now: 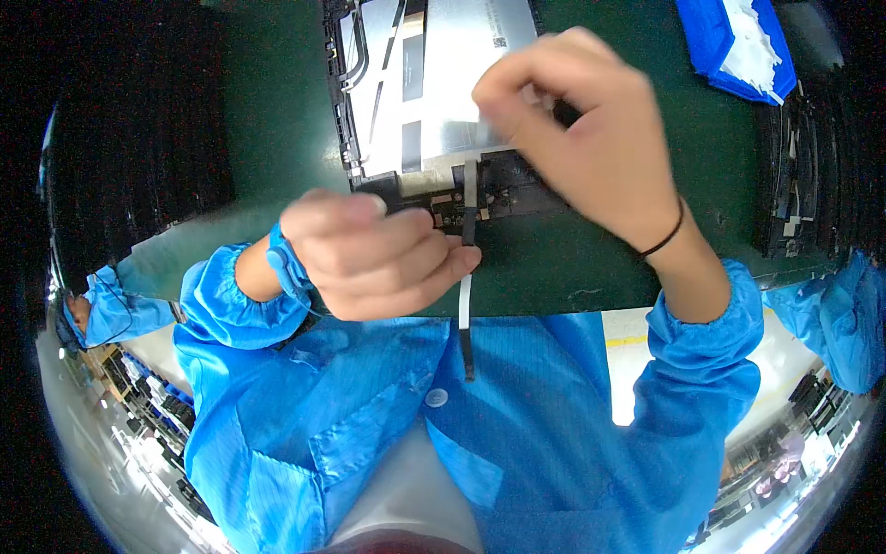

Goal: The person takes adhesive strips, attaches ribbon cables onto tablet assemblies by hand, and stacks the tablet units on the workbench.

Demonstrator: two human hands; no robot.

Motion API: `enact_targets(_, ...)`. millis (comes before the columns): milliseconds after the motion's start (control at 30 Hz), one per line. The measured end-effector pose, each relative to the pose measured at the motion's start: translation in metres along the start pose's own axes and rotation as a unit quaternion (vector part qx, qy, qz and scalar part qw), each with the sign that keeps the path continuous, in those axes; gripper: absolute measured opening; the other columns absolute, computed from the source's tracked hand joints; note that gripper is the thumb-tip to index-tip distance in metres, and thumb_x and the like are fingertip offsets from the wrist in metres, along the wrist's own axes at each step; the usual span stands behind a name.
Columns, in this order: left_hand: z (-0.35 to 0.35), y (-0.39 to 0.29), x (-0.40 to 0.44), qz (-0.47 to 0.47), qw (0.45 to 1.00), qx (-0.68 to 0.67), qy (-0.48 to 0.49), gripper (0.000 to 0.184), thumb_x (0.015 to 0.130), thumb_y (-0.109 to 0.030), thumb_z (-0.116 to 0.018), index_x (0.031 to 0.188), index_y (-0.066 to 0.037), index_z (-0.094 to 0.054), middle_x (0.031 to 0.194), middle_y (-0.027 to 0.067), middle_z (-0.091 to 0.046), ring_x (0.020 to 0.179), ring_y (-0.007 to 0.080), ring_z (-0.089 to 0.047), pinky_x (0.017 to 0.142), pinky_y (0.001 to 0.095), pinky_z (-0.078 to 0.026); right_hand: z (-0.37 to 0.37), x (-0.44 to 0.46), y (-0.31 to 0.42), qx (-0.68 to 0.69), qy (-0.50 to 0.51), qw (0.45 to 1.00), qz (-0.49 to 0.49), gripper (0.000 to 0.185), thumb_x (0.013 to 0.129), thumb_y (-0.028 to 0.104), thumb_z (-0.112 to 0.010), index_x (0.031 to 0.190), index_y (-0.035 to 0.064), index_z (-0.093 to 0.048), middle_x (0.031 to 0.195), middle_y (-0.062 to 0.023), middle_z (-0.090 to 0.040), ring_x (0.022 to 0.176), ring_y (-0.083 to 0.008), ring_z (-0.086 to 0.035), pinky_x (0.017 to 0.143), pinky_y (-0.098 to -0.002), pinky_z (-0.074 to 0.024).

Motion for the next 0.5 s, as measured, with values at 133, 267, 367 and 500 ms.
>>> enact_targets(133, -0.014, 0.067, -0.006, 0.316, 0.94, -0.123, -0.034, 0.021, 0.064, -0.012, -0.073, 0.082, -0.022, -0.071, 0.092, -0.0092, -0.067, 0.099, 0.0184, -0.059, 0.101, 0.0459, -0.028, 0.112, -0.023, -0.017, -0.151, -0.281, 0.946, -0.051, 0.018, 0.09, 0.005, -0.063, 0.105, -0.0014, -0.068, 0.096, -0.0078, -0.07, 0.084, -0.0124, -0.065, 0.077, -0.022, -0.0502)
enact_targets(267, -0.044, 0.106, -0.026, 0.446, 0.871, -0.205, -0.026, 0.013, 0.072, -0.011, -0.074, 0.084, -0.014, -0.068, 0.091, -0.0019, -0.065, 0.092, 0.0231, -0.058, 0.099, 0.045, -0.031, 0.196, -0.049, -0.038, -0.266, -0.353, 0.897, -0.007, 0.016, 0.087, 0.007, -0.067, 0.1, -0.0033, -0.071, 0.099, -0.0103, -0.071, 0.092, -0.0135, -0.066, 0.084, -0.0248, -0.051)
enact_targets(367, -0.052, 0.121, -0.03, 0.55, 0.791, -0.265, 0.039, 0.01, 0.075, -0.014, -0.075, 0.084, -0.014, -0.07, 0.084, -0.0011, -0.065, 0.09, 0.0166, -0.059, 0.105, 0.0452, -0.026, 0.21, -0.057, -0.077, -0.325, -0.307, 0.884, -0.138, 0.022, 0.088, 0.011, -0.067, 0.107, -0.0003, -0.069, 0.101, -0.0092, -0.07, 0.091, -0.0117, -0.065, 0.082, -0.0241, -0.0505)
enact_targets(500, -0.056, 0.12, -0.028, 0.556, 0.785, -0.271, 0.038, 0.011, 0.076, -0.014, -0.074, 0.086, -0.013, -0.07, 0.078, -0.002, -0.065, 0.081, 0.0141, -0.058, 0.104, 0.0428, -0.027, 0.172, -0.057, -0.039, -0.497, -0.207, 0.834, -0.12, 0.023, 0.087, 0.013, -0.067, 0.108, 0.0018, -0.069, 0.099, -0.0086, -0.069, 0.085, -0.0132, -0.063, 0.078, -0.0257, -0.0488)
Point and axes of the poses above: each hand's wrist, its own x-axis towards the middle knuckle, its own z-axis out of the back of the hand, y = z × x, the point moved 10 cm from there along x, towards the middle knuckle
